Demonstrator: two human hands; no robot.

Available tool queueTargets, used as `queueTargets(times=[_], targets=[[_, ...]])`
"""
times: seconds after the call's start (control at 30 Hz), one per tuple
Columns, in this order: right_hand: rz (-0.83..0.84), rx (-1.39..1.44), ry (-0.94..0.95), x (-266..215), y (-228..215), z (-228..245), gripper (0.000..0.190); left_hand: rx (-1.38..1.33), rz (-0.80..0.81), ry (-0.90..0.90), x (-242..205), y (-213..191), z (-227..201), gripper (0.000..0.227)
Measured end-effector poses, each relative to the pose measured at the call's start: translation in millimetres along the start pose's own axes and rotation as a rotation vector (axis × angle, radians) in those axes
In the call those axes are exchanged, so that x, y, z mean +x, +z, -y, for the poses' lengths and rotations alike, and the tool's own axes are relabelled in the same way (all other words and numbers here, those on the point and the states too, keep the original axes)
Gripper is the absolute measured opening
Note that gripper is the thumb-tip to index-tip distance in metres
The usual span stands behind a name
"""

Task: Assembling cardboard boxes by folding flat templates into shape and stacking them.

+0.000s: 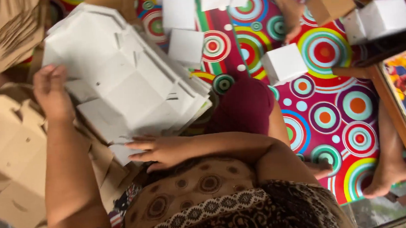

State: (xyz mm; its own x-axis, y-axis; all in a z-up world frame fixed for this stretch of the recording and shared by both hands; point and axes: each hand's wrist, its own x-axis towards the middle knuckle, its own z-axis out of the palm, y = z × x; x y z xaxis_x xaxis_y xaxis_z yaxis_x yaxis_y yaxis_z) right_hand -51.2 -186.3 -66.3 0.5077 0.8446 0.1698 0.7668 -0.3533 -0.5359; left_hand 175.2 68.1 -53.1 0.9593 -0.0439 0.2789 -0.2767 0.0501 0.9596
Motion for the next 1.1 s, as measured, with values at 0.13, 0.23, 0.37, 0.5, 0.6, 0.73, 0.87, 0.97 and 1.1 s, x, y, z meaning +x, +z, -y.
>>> queueTargets(times=[0.13, 0.23, 0.37, 0.5, 0.6, 0.73, 0.87, 0.97, 1.1], targets=[[-0.562, 0.042, -0.177, -32.3, -55.7, -9.0, 0.033, 0.436, -0.053, 0.179, -10.1, 20.9, -41.6, 0.031], [-0.825, -0.122, 0.211, -97.4, -124.7, -32.1, 0.024, 1.121, -0.157, 0.494, -40.5, 58.5, -100.7, 0.018], [-1.032, -0.248, 0.954, -234.5, -136.7, -155.5, 0.053, 1.258, 0.345, 0.351, -87.1, 109.3, -118.1, 0.055], [-0.462, 0.025, 1.962, -359.2, -116.1, -211.8, 0.136, 1.472, 0.953, -0.246, -131.6, 120.0, -42.7, 0.093], [-0.250, 0.099, 2.083, -380.8, -84.4, -205.8, 0.141, 1.419, 0.906, -0.271, -130.4, 125.2, -50.7, 0.095], [-0.442, 0.003, 2.030, -419.3, -65.3, -244.0, 0.118, 1.444, 0.928, -0.256, -128.4, 121.3, -47.0, 0.099], [-1.076, 0.484, 1.743, -441.0, -60.5, -275.3, 0.080, 1.286, 0.884, -0.312, -118.7, 123.4, -68.7, 0.093], [-1.486, 1.077, 1.314, -382.0, -96.7, -228.3, 0.043, 1.046, 0.720, -0.274, -121.0, 131.7, -91.8, 0.089], [-1.332, 0.648, 1.228, -321.4, -99.9, -225.1, 0.049, 0.785, 0.627, -0.138, -119.2, 151.9, -118.2, 0.083]])
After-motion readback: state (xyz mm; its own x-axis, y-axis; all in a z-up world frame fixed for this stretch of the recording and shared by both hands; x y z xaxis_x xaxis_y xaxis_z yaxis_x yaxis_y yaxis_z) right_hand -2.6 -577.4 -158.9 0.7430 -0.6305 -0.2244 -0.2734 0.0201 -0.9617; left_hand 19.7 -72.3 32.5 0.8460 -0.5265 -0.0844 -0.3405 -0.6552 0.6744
